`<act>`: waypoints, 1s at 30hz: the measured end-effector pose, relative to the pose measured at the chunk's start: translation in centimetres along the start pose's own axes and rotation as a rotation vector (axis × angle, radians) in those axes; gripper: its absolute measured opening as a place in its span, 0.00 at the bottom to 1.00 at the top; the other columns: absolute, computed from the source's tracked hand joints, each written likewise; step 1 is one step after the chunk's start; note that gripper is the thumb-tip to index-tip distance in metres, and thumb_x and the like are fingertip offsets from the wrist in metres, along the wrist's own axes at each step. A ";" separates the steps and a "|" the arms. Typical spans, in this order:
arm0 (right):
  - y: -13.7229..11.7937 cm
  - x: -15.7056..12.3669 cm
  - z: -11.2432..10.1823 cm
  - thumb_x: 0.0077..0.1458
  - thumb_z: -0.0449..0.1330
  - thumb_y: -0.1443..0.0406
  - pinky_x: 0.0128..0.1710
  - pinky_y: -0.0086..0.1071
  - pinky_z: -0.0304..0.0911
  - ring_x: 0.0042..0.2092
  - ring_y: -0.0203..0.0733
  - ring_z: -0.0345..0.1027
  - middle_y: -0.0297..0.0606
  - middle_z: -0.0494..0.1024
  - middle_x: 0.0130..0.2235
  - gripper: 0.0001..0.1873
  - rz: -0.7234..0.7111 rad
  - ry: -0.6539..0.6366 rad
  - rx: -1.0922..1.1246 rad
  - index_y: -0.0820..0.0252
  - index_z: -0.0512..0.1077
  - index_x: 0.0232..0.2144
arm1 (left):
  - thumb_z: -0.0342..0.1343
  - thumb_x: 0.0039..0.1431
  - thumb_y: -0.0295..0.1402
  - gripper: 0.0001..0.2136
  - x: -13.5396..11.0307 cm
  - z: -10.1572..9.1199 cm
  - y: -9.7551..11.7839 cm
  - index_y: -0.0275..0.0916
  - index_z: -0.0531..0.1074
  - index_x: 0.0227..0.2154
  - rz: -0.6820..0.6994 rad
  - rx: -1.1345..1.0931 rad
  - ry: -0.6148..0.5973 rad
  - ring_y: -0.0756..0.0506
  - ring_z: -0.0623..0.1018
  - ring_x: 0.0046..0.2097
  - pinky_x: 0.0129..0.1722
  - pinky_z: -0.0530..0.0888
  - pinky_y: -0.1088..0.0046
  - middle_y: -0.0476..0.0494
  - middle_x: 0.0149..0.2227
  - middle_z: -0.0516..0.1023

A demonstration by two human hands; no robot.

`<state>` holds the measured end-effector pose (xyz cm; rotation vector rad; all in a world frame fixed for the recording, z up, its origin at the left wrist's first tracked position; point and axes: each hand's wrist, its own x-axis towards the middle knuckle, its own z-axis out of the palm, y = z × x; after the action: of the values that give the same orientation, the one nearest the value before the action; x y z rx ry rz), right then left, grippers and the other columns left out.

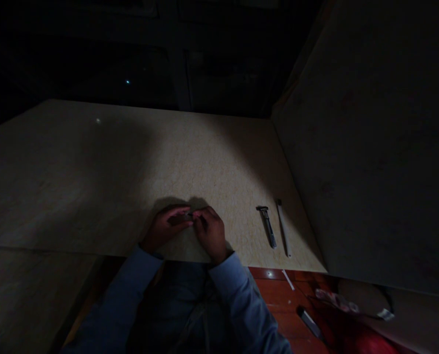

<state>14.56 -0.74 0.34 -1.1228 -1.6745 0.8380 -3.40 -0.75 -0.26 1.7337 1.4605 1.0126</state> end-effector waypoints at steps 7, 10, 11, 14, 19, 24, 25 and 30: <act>0.0 0.0 0.0 0.63 0.57 0.65 0.41 0.34 0.64 0.40 0.42 0.71 0.39 0.76 0.37 0.07 0.009 0.004 0.005 0.57 0.74 0.35 | 0.68 0.51 0.44 0.21 0.0 0.0 -0.1 0.41 0.78 0.47 0.021 0.021 0.004 0.42 0.81 0.42 0.46 0.79 0.63 0.42 0.43 0.82; 0.1 0.0 0.0 0.63 0.57 0.64 0.41 0.34 0.64 0.40 0.41 0.71 0.39 0.76 0.37 0.07 0.010 0.002 0.015 0.58 0.75 0.35 | 0.68 0.52 0.43 0.21 0.0 0.0 -0.1 0.40 0.78 0.47 0.028 0.020 0.001 0.42 0.81 0.43 0.46 0.79 0.64 0.43 0.44 0.82; 0.1 0.0 0.0 0.63 0.57 0.64 0.41 0.34 0.64 0.40 0.41 0.71 0.39 0.76 0.37 0.07 0.011 -0.001 0.017 0.58 0.75 0.36 | 0.68 0.52 0.43 0.21 0.0 0.0 -0.1 0.40 0.78 0.47 0.027 0.020 0.000 0.43 0.81 0.43 0.45 0.79 0.64 0.43 0.44 0.82; 0.1 -0.1 0.1 0.63 0.57 0.65 0.40 0.33 0.64 0.40 0.41 0.71 0.38 0.76 0.37 0.06 0.003 -0.003 0.020 0.58 0.74 0.35 | 0.68 0.51 0.43 0.21 0.0 0.0 -0.2 0.41 0.78 0.46 0.029 0.027 0.014 0.43 0.81 0.42 0.46 0.79 0.64 0.42 0.43 0.82; 0.2 -0.1 0.1 0.62 0.57 0.66 0.41 0.33 0.64 0.40 0.41 0.71 0.38 0.76 0.37 0.05 0.002 0.004 0.011 0.58 0.74 0.36 | 0.67 0.51 0.45 0.21 0.0 0.0 -0.2 0.41 0.79 0.46 0.020 0.021 0.008 0.43 0.81 0.42 0.46 0.79 0.64 0.42 0.44 0.82; 0.1 -0.1 0.1 0.62 0.58 0.67 0.41 0.33 0.64 0.41 0.41 0.71 0.38 0.76 0.37 0.05 0.002 0.001 0.010 0.58 0.74 0.36 | 0.67 0.51 0.46 0.22 0.0 0.0 -0.2 0.41 0.78 0.46 0.018 0.005 0.008 0.42 0.81 0.42 0.46 0.79 0.63 0.42 0.44 0.82; 0.1 -0.1 0.1 0.62 0.58 0.67 0.41 0.33 0.64 0.41 0.41 0.71 0.38 0.76 0.37 0.05 0.001 0.003 0.011 0.58 0.74 0.36 | 0.67 0.51 0.46 0.22 0.0 0.0 -0.2 0.41 0.79 0.46 0.020 0.005 0.010 0.42 0.81 0.42 0.46 0.79 0.63 0.42 0.44 0.82; 0.2 0.0 0.1 0.62 0.57 0.66 0.42 0.34 0.65 0.41 0.42 0.71 0.39 0.76 0.37 0.05 0.008 0.006 0.011 0.58 0.75 0.35 | 0.67 0.51 0.47 0.22 0.0 0.0 -0.1 0.41 0.79 0.46 0.026 0.003 0.017 0.43 0.81 0.42 0.46 0.79 0.63 0.41 0.44 0.82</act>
<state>14.53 -0.73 0.14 -1.1242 -1.6594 0.8474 -3.43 -0.75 -0.32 1.7544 1.4538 1.0415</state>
